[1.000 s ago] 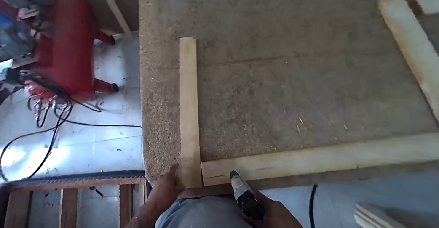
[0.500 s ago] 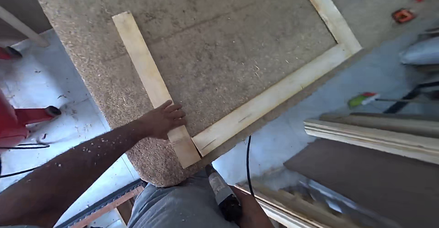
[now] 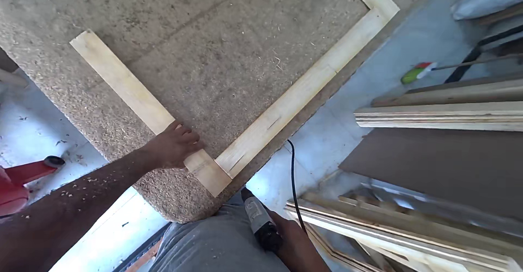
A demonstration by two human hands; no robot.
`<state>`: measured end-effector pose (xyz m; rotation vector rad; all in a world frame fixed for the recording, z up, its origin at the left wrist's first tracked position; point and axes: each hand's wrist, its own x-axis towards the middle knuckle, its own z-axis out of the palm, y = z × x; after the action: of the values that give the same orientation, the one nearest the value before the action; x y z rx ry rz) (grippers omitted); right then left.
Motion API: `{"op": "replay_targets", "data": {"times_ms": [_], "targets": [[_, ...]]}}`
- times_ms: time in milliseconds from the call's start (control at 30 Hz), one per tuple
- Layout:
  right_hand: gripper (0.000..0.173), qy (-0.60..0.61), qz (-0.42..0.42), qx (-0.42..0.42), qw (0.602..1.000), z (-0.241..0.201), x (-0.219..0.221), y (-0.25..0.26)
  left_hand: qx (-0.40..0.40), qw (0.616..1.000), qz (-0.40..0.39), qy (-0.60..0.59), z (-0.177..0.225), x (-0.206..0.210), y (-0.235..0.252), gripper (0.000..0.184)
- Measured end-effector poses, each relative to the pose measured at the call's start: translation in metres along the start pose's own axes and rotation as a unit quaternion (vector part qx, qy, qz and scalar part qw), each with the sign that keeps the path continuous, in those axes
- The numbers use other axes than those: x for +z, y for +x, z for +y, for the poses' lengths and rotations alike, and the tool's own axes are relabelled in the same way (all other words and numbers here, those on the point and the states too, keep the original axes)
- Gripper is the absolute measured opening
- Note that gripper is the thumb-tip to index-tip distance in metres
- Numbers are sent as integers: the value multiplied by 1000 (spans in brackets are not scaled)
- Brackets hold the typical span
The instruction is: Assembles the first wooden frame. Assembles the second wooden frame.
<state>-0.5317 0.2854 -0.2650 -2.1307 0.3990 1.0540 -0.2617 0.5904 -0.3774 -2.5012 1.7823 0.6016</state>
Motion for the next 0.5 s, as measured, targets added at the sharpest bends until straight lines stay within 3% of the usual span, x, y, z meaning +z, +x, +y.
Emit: {"op": "replay_targets", "data": {"times_ms": [200,500], "targets": [[60,-26,-53,11,998,-9,-1,15,-1,1000,-6,-9,-2,-3,1,81],[60,-22,-44,1,999,-15,11,45,-23,999,-13,-18,0,-6,2,81]]}}
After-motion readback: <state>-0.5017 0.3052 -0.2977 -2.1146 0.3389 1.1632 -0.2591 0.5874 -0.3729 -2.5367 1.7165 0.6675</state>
